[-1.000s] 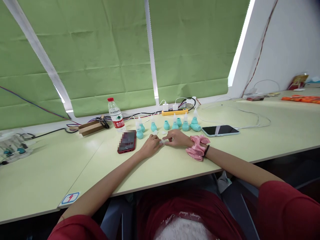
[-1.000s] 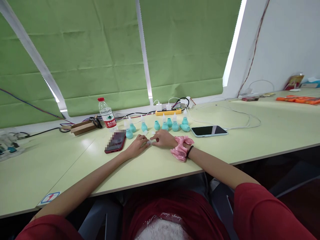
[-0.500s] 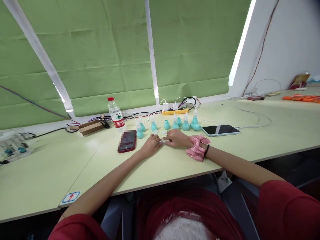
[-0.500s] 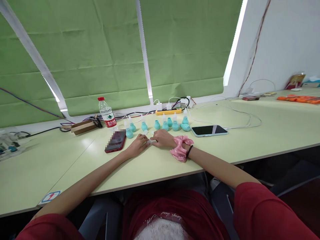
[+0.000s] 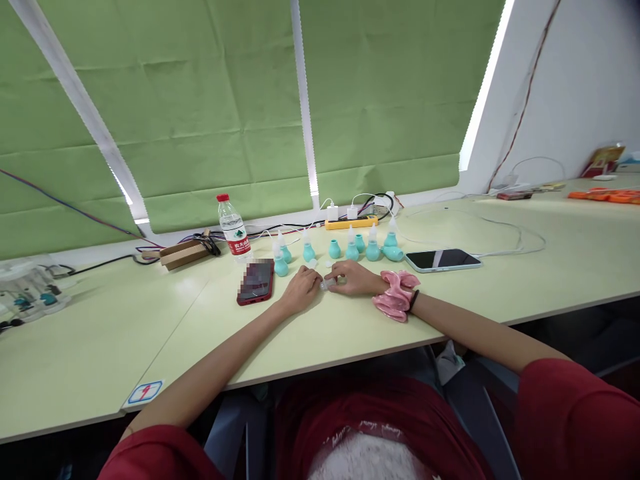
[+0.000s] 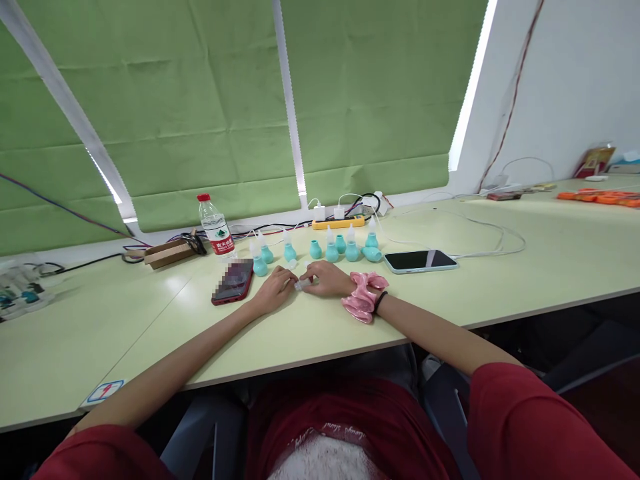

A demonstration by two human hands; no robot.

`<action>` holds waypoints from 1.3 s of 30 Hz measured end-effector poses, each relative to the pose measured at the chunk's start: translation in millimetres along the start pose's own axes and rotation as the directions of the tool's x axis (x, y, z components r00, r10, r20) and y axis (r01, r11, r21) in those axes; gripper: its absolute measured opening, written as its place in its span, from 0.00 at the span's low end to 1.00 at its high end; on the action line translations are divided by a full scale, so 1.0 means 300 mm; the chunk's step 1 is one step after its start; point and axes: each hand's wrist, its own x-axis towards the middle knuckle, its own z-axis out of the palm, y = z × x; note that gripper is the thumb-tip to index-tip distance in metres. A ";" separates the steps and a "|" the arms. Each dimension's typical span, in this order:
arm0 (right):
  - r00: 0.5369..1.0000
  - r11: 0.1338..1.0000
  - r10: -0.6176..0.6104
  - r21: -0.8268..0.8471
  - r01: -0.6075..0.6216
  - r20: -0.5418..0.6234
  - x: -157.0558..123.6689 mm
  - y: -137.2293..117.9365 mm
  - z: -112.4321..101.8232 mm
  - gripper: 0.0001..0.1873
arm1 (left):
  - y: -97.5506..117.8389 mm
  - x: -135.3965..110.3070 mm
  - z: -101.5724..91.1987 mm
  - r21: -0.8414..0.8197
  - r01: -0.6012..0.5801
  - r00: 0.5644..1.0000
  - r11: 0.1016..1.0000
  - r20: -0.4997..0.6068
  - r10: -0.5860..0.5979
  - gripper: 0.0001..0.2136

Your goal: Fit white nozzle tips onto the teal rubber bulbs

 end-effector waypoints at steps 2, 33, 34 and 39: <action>0.999 1.000 0.006 0.031 -0.005 -0.041 -0.001 -0.001 0.001 0.10 | 0.003 -0.003 -0.002 -0.054 -0.004 1.000 0.999 -0.016 0.003 0.10; 0.754 -0.098 0.409 0.846 -0.524 0.514 0.016 0.055 0.000 0.06 | 0.030 -0.009 0.007 -0.378 -0.059 0.957 0.924 -0.285 -0.055 0.11; 0.757 -0.101 0.398 0.845 -0.525 0.518 0.016 0.057 0.001 0.06 | 0.031 -0.009 0.006 -0.376 -0.060 0.956 0.924 -0.287 -0.054 0.11; 0.765 -0.132 0.363 0.842 -0.523 0.532 0.015 0.061 0.006 0.07 | 0.034 -0.010 0.002 -0.372 -0.058 0.956 0.926 -0.287 -0.055 0.11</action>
